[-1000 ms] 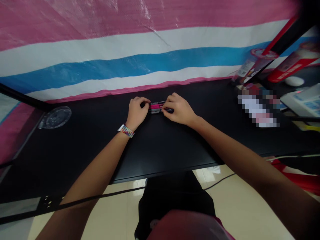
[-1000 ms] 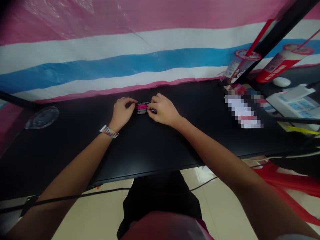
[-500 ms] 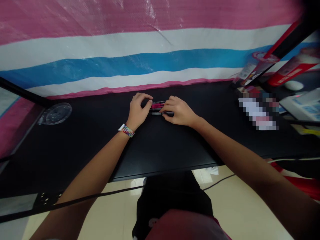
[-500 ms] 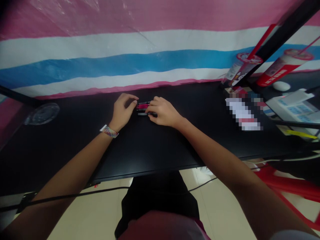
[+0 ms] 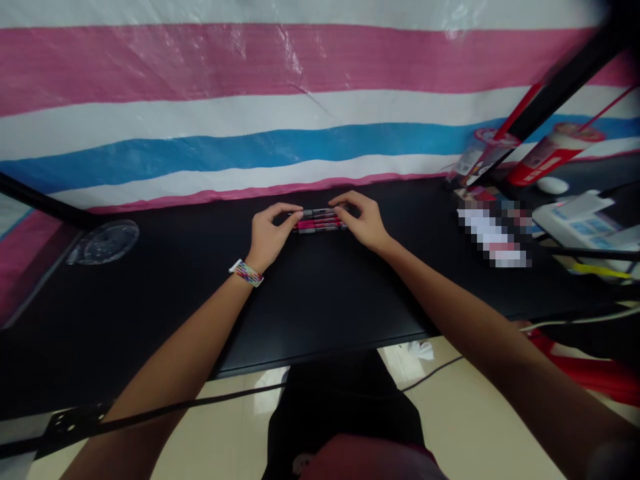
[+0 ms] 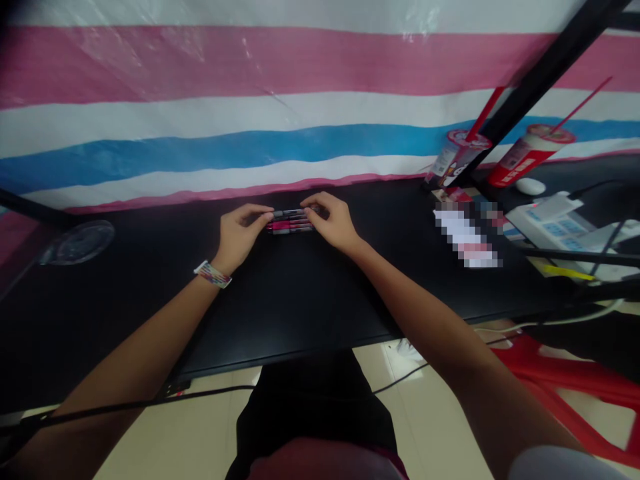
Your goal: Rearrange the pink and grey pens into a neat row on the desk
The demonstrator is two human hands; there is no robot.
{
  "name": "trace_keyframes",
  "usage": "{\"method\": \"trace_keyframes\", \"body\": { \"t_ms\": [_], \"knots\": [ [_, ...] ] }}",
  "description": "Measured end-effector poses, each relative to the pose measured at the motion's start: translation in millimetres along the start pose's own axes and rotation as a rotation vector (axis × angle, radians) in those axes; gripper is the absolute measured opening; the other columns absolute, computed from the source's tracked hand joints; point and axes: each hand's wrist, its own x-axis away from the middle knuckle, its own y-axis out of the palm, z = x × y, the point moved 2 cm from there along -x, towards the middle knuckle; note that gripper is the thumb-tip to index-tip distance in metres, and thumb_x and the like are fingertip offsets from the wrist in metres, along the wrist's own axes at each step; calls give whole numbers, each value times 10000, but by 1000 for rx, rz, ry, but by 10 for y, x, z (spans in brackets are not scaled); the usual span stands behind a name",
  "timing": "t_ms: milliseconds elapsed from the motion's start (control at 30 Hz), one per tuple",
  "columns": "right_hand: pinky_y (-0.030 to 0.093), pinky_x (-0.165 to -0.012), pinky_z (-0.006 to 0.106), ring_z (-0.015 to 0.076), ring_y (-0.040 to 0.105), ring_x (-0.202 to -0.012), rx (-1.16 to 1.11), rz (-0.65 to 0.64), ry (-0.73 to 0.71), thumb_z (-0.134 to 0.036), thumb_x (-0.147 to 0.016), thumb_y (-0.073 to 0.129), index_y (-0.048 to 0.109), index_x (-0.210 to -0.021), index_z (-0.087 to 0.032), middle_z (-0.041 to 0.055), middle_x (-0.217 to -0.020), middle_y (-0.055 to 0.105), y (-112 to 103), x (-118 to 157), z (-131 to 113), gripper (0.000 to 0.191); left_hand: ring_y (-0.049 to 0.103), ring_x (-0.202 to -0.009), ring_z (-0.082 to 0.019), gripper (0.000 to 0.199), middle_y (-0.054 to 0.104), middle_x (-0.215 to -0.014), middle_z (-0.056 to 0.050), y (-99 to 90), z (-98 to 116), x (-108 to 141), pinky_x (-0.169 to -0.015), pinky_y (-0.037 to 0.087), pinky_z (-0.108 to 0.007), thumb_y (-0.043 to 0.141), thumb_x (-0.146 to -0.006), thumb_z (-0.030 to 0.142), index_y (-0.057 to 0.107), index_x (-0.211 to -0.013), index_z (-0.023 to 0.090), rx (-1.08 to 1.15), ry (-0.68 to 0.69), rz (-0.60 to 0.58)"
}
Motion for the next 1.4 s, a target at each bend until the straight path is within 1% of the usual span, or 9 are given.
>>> {"method": "trace_keyframes", "body": {
  "t_ms": [133,367,600,700,800,967,1100,1267,1400],
  "knots": [
    [642,-919,457,265,780,-945,-266,31,153,-446,-922,795,837,-1021,-257,58,-1029,841,23,-29,112,218,803,-1017,-245,104,871,-1072,-46,-8,-46,-15,-999,632,-425,823,-966,344,863,-1032,274,44,-13,25],
    [673,-985,492,273,824,-944,-503,65,242,-495,-779,976,874,-992,-274,50,-946,853,54,-74,214,324,740,-873,-187,112,824,-979,-36,-3,-51,-28,-839,588,-329,812,-981,355,799,-988,245,81,4,15],
    [658,-1051,508,273,827,-1007,-465,12,148,-424,-777,997,899,-953,-269,61,-1060,878,46,-54,91,254,647,-662,-155,603,567,-596,4,-25,-153,-57,-685,493,-310,678,-1079,576,570,-605,219,87,-58,81],
    [657,-1054,513,273,827,-1008,-468,14,168,-451,-779,994,897,-980,-267,59,-1037,875,44,-59,109,290,670,-684,-154,516,641,-657,-7,-23,-148,-57,-710,516,-310,680,-1077,586,695,-713,220,151,-64,86],
    [665,-1034,508,268,827,-973,-493,56,198,-476,-765,995,891,-985,-277,43,-976,865,28,-76,186,314,721,-808,-167,297,762,-858,-19,-16,-103,-54,-790,559,-306,868,-946,527,806,-992,241,208,-29,58],
    [667,-1032,502,259,829,-948,-551,68,204,-445,-766,1004,891,-974,-289,30,-942,852,13,-87,270,284,712,-734,-163,414,741,-749,-33,-4,-108,-66,-789,571,-326,709,-1064,550,783,-832,215,176,-64,50],
    [670,-1005,482,241,821,-910,-573,66,190,-428,-793,995,893,-983,-296,25,-923,844,3,-93,288,253,755,-846,-173,340,790,-905,-20,-18,-139,-77,-822,590,-307,945,-871,481,793,-1058,242,254,-20,103],
    [676,-986,477,255,822,-928,-540,68,222,-493,-756,1000,879,-968,-287,30,-930,840,-5,-103,303,320,681,-660,-137,412,687,-676,0,-17,-164,-78,-738,563,-296,784,-1023,540,723,-782,212,239,-41,81],
    [676,-1007,488,254,818,-917,-525,71,233,-508,-757,996,873,-970,-295,27,-922,837,-10,-97,298,325,746,-744,-154,386,724,-773,18,-7,-199,-94,-769,604,-297,975,-847,494,741,-1021,241,357,-26,117]
  ]
}}
